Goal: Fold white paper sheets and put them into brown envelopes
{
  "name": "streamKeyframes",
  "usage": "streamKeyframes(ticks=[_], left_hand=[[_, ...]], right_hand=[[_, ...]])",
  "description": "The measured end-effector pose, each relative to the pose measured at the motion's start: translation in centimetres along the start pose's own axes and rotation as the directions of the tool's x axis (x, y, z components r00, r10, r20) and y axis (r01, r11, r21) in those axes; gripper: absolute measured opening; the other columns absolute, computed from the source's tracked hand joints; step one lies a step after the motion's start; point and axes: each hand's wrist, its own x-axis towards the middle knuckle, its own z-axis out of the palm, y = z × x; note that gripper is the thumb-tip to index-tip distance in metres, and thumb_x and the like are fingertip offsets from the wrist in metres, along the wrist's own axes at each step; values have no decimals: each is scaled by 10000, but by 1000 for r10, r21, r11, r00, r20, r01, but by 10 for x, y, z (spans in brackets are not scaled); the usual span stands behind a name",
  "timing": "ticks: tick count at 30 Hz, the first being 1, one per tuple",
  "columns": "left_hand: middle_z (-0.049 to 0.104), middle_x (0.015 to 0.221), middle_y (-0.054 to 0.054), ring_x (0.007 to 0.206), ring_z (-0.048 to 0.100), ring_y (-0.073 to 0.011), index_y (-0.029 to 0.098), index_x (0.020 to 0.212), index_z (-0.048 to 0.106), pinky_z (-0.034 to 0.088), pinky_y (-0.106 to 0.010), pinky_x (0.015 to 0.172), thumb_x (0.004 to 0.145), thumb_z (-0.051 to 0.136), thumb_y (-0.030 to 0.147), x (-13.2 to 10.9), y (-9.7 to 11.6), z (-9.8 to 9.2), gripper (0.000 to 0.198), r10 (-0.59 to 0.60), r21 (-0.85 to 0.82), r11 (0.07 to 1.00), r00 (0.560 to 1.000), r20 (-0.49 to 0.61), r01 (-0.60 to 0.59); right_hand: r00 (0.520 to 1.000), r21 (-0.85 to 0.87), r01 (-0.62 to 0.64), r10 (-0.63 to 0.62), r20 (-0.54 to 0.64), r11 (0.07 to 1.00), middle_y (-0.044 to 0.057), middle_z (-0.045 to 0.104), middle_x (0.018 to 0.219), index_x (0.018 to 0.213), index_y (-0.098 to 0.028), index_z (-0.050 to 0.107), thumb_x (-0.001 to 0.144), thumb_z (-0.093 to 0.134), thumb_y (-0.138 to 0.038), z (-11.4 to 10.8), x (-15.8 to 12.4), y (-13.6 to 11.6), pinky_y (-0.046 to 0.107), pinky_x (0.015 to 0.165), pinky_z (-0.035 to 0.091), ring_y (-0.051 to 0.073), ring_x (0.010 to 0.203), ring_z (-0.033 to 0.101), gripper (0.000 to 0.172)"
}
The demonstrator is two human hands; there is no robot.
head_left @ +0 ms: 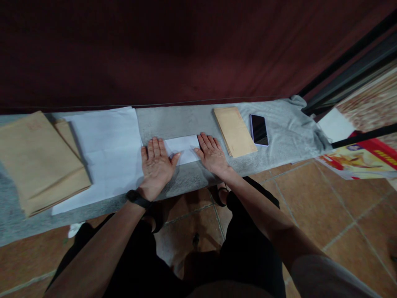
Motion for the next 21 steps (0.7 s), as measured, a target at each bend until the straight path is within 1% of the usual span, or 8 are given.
streamKeyframes(ticks=[3,8,15,18,21], left_hand=[[251,1640,-298,1557,189,-386,-59,1558,254,125,-584,1256,992,284,591,0,0,-1,862,6,20,1000,1000,2,-6],[251,1647,-277,1558,190,-380,-28,1571,250,121,-595,1253,993,288,591,0,0,-2,847,9,9,1000,1000,-5,-9],[257,1647,-273,1558,196,-377,-20,1576,244,126,-593,1255,990,289,606,0,-3,2,859,0,13,1000,1000,-27,0],[273,1644,-269,1554,212,-373,-14,1576,254,124,-581,1259,989,299,609,1,-4,2,857,-16,18,1000,999,-30,16],[263,1643,-282,1554,207,-377,-34,1569,252,119,-573,1261,992,302,596,1,-4,0,856,-20,18,1000,1000,-14,21]], right_hand=[[1000,6,5,-5,-3,1000,91,269,1675,1603,-124,304,1086,258,-499,0,0,1,480,1277,192,288,1543,264,641],[1000,25,-6,6,-19,1000,89,279,1673,1609,-154,297,1080,269,-520,4,1,5,503,1274,195,283,1544,265,644],[999,29,-18,19,-46,999,107,285,1671,1606,-131,299,1076,253,-538,8,1,8,507,1272,204,289,1542,270,669],[999,22,-15,16,-40,1000,122,278,1672,1597,-100,311,1077,258,-530,7,1,8,492,1274,203,294,1542,267,677],[999,27,-17,18,-46,999,115,283,1671,1602,-119,303,1078,258,-527,7,1,8,505,1272,205,289,1541,270,665]])
